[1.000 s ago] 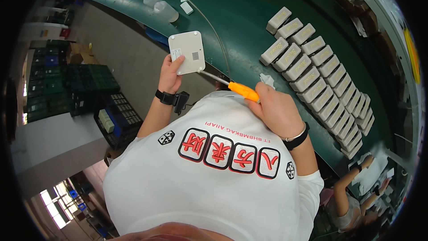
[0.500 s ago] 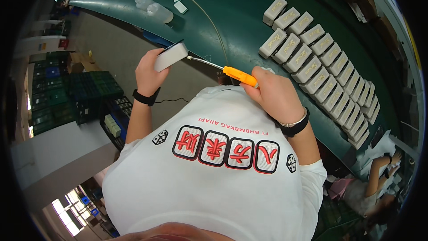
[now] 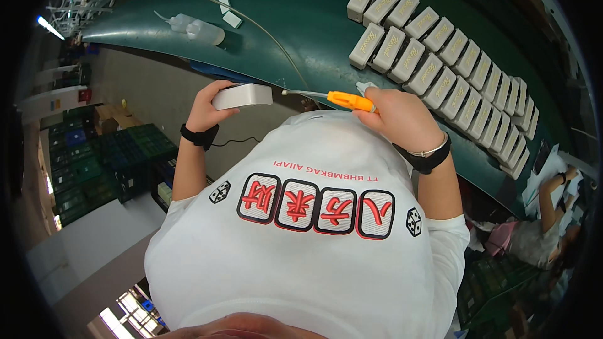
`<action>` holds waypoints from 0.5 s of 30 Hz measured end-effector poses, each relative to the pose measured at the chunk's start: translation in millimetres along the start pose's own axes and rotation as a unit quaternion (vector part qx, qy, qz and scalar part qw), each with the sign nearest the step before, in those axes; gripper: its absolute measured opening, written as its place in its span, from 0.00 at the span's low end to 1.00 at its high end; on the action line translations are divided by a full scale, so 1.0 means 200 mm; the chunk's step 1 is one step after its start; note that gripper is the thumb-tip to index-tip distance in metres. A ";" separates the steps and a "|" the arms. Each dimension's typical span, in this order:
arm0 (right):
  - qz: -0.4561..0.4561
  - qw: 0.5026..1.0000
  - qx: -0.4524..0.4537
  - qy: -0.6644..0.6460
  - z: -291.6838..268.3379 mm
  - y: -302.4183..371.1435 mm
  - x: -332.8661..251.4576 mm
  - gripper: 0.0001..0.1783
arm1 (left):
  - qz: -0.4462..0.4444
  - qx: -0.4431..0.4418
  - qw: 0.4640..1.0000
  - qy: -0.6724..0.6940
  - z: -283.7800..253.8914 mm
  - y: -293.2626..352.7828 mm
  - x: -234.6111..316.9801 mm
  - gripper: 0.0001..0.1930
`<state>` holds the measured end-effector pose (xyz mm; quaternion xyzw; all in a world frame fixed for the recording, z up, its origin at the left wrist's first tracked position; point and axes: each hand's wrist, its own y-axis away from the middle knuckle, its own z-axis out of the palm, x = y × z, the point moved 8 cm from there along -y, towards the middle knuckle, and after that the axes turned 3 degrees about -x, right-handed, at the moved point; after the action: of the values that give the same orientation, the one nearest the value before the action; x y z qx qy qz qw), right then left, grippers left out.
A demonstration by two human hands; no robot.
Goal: Inspecting and cleaning white plastic component enclosures using an air nozzle on a production line.
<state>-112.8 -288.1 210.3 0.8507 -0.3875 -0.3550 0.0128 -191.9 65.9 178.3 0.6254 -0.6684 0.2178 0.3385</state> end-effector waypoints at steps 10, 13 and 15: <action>0.015 0.994 0.007 -0.106 0.00 0.07 0.14 0.19 | -0.121 -0.160 0.313 0.928 0.68 0.20 -0.24 0.25; -0.075 0.991 -0.007 -0.111 0.09 0.08 0.11 0.21 | -0.085 0.060 0.075 0.992 0.71 0.27 -0.50 0.20; -0.038 0.995 0.009 -0.092 0.10 0.10 0.13 0.22 | -0.060 -0.140 0.123 0.981 0.65 0.17 -0.20 0.20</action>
<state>-126.5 -313.7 186.2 0.8284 -0.3576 -0.4288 -0.0445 -248.5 4.5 66.0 -0.1443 0.2568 0.5260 0.7979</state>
